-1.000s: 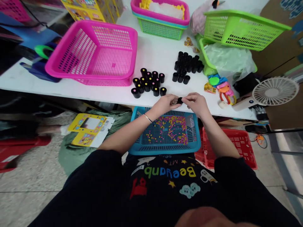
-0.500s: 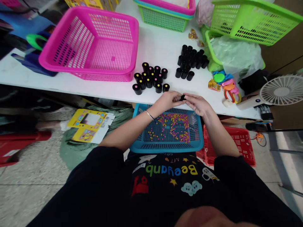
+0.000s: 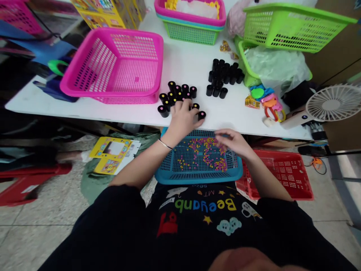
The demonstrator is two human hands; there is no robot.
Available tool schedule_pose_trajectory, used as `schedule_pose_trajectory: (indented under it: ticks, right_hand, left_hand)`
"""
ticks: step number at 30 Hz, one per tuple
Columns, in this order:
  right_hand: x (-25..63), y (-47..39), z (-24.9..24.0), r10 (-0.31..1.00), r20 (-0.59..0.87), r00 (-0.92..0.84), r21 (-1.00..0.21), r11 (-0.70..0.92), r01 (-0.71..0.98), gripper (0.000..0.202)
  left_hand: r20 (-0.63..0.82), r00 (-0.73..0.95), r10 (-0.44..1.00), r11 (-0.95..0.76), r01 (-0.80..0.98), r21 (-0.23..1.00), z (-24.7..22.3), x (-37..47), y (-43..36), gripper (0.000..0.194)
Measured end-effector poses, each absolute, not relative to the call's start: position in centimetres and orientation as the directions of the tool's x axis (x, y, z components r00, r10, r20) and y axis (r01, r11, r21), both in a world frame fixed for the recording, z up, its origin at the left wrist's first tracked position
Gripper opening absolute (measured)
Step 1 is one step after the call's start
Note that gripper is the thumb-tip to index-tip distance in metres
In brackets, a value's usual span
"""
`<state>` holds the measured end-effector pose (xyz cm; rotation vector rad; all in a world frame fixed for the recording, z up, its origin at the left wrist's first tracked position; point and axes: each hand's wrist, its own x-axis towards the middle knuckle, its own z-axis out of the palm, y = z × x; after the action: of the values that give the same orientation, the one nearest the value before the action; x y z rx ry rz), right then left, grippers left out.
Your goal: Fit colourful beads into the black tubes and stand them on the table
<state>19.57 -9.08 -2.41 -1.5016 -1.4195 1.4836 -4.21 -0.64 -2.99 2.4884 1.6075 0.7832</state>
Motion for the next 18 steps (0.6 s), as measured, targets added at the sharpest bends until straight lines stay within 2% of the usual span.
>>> schedule_pose_trajectory:
  ticks: [3,6,9,14,16,18]
  right_hand:
    - [19.9,-11.4,-3.5,0.824,-0.432,-0.367,-0.757,-0.110,0.644,0.028]
    - [19.8,-12.3,-4.5,0.739,-0.541,-0.401,-0.491,0.110,0.864,0.031]
    - [19.7,-12.3,-5.4,0.720,-0.591,-0.363,-0.341,0.184,0.922,0.042]
    - [18.9,-11.6,-6.5,0.749,-0.592,-0.296,-0.246,0.182,0.952,0.068]
    - [18.3,-11.3,-6.8,0.746,-0.603,-0.282,-0.209,0.193,0.959,0.056]
    - [17.8,-11.1,-7.1,0.737,-0.616,-0.279,-0.190,0.205,0.960,0.042]
  left_hand:
    - [0.292,0.287,0.912,-0.374,0.873,0.312,-2.8,-5.9,0.6,0.021]
    - [0.225,0.278,0.934,-0.339,0.887,0.313,-2.3,-7.1,1.7,0.021]
    - [0.212,0.278,0.937,-0.338,0.875,0.348,-1.1,-7.5,2.9,0.028]
    - [0.231,0.360,0.904,-0.426,0.807,0.409,2.0,-4.0,8.2,0.033]
    - [0.155,0.387,0.909,-0.416,0.823,0.386,2.6,-1.1,10.8,0.038]
    - [0.051,0.422,0.905,-0.416,0.855,0.311,2.7,1.6,12.6,0.043]
